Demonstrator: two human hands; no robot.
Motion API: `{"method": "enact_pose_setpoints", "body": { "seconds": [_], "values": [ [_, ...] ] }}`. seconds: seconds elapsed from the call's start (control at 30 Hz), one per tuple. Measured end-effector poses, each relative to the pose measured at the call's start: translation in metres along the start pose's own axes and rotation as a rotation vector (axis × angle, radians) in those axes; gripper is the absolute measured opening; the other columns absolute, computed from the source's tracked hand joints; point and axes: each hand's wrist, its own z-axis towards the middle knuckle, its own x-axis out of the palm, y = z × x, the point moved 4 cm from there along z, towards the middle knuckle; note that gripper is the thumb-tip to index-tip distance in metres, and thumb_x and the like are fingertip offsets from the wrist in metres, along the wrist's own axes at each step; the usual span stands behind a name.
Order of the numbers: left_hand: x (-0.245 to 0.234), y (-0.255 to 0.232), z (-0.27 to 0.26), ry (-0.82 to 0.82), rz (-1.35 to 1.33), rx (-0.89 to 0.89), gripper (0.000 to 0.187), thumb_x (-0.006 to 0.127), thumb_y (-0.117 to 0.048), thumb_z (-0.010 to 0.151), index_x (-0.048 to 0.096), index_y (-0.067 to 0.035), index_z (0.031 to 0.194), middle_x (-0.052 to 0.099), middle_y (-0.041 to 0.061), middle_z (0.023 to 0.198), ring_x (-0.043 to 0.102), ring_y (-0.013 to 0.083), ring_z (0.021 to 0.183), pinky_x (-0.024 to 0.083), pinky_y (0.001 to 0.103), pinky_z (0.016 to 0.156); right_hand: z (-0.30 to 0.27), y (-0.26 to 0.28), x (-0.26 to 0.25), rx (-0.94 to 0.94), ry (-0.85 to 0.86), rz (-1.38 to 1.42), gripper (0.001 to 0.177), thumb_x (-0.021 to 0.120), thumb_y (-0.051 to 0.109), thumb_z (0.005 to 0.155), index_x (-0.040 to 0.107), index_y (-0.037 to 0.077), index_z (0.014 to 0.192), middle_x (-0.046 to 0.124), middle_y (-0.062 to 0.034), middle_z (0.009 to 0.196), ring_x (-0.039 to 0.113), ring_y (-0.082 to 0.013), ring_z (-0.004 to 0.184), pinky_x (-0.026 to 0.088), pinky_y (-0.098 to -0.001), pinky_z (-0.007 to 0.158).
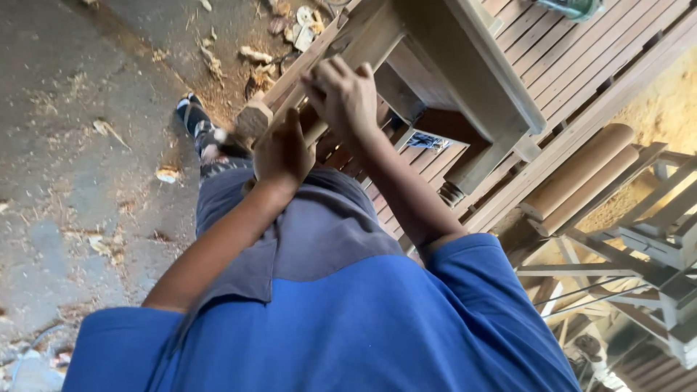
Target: Sanding the legs and frame of a wooden chair using sandpaper
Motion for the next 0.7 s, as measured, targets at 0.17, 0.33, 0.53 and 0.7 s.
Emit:
{"method": "enact_pose_setpoints", "body": {
  "seconds": [0.17, 0.33, 0.53, 0.7],
  "values": [
    [-0.006, -0.001, 0.002, 0.181, -0.009, -0.029, 0.063, 0.072, -0.031, 0.092, 0.043, -0.002, 0.141, 0.071, 0.013, 0.093, 0.071, 0.0406, 0.074, 0.058, 0.055, 0.053, 0.01, -0.03, -0.015, 0.201, 0.086, 0.193, 0.026, 0.077, 0.04, 0.095, 0.065, 0.018, 0.103, 0.081, 0.0037, 0.088, 0.073, -0.0183, 0.066, 0.037, -0.0377, 0.088],
    [-0.002, 0.002, 0.001, 0.127, 0.001, -0.071, 0.047, 0.071, -0.024, 0.089, 0.05, -0.009, 0.128, 0.074, 0.019, 0.086, 0.073, 0.0457, 0.075, 0.059, 0.059, 0.054, 0.001, -0.018, -0.021, 0.062, 0.01, 0.15, 0.023, 0.075, 0.036, 0.098, 0.065, 0.017, 0.092, 0.071, 0.004, 0.069, 0.06, -0.0119, 0.053, 0.037, -0.0336, 0.081],
    [0.009, 0.0, 0.0, 0.065, 0.087, -0.061, 0.055, 0.078, -0.029, 0.083, 0.051, -0.011, 0.127, 0.075, 0.015, 0.085, 0.074, 0.0395, 0.079, 0.06, 0.051, 0.064, 0.017, -0.026, -0.007, 0.019, 0.02, 0.187, 0.02, 0.081, 0.031, 0.094, 0.066, 0.018, 0.09, 0.073, 0.0065, 0.072, 0.065, -0.0118, 0.056, 0.036, -0.0322, 0.082],
    [-0.005, -0.006, 0.0, 0.059, 0.089, -0.038, 0.059, 0.075, -0.025, 0.088, 0.05, -0.005, 0.137, 0.073, 0.016, 0.079, 0.075, 0.0396, 0.069, 0.063, 0.053, 0.055, -0.006, -0.034, -0.029, 0.189, 0.101, 0.361, 0.019, 0.077, 0.036, 0.095, 0.069, 0.019, 0.091, 0.076, 0.0057, 0.084, 0.064, -0.0153, 0.066, 0.035, -0.0357, 0.086]
  ]
}}
